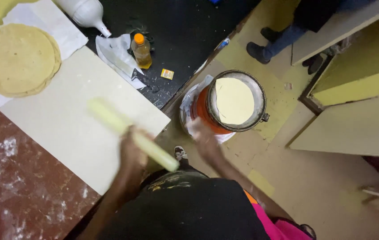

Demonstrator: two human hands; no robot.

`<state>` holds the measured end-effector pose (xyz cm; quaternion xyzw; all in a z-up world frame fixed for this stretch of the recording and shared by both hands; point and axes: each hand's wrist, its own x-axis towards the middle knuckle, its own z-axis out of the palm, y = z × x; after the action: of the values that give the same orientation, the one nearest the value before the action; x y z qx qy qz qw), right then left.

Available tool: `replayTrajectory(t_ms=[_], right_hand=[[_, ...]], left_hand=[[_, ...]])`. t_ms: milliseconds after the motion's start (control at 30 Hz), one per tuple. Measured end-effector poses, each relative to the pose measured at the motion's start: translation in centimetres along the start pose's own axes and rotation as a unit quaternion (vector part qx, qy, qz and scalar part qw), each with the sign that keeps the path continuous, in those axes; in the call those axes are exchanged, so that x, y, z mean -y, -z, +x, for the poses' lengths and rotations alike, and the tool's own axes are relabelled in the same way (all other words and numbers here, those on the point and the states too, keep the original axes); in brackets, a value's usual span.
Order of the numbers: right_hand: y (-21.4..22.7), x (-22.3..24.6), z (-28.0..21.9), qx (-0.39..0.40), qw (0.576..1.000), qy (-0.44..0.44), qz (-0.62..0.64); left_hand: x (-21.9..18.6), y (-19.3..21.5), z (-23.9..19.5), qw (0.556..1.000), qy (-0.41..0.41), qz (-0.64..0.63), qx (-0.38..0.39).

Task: The person rolls dough balls into flat circles using a rolling pin on a floured surface. They then transfer the flattened dough to a hot griddle to cook, flipping it once before removing it and stacking it with other cooked tortillas.

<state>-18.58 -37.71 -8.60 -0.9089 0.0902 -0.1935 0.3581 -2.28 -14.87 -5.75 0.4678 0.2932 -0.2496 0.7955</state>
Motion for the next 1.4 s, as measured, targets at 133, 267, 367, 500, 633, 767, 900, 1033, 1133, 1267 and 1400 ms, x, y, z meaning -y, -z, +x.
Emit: replayTrajectory(t_ms=[133,267,367,500,633,767,900,1033,1133,1267,1400], right_hand=[[2.7,-19.0,3.9,-0.021,0.996,-0.031,-0.081],[4.4,-26.5,8.1,-0.033,0.968,-0.034,-0.245],[6.8,-23.3,9.9,0.073,0.963,-0.062,-0.252],[8.1,-22.8,9.9,0.131,0.943,-0.138,-0.274],[9.2,-23.2,9.4,0.150,0.940,-0.144,-0.271],[9.5,-21.9,10.2,0.084,0.944,-0.071,-0.310],[8.7,-16.0,13.3,0.178,0.921,-0.232,-0.259],[7.6,-18.7,12.5,0.156,0.923,-0.267,-0.230],[7.6,-20.1,12.5,0.131,0.933,-0.272,-0.197],[7.1,-22.3,15.6,0.100,0.973,-0.206,0.032],[10.4,-18.6,14.8,0.007,0.987,-0.152,0.050]], left_hand=[[-6.3,6.1,0.1,0.989,-0.058,0.062,-0.125],[-7.9,13.5,-3.6,0.954,-0.156,0.002,-0.257],[-8.7,13.7,-7.5,0.934,-0.146,-0.010,-0.325],[-3.2,20.9,-7.6,0.928,-0.222,-0.076,-0.289],[-0.2,15.9,-14.4,0.888,-0.181,-0.084,-0.415],[5.7,16.5,-17.8,0.867,-0.172,-0.100,-0.457],[7.4,16.1,-18.8,0.856,-0.129,-0.175,-0.469],[9.2,17.2,-19.6,0.867,-0.158,-0.190,-0.433],[10.7,17.8,-21.2,0.870,-0.173,-0.221,-0.405],[14.2,17.8,-24.0,0.865,-0.170,-0.212,-0.422],[20.7,19.9,-27.4,0.851,-0.144,-0.185,-0.470]])
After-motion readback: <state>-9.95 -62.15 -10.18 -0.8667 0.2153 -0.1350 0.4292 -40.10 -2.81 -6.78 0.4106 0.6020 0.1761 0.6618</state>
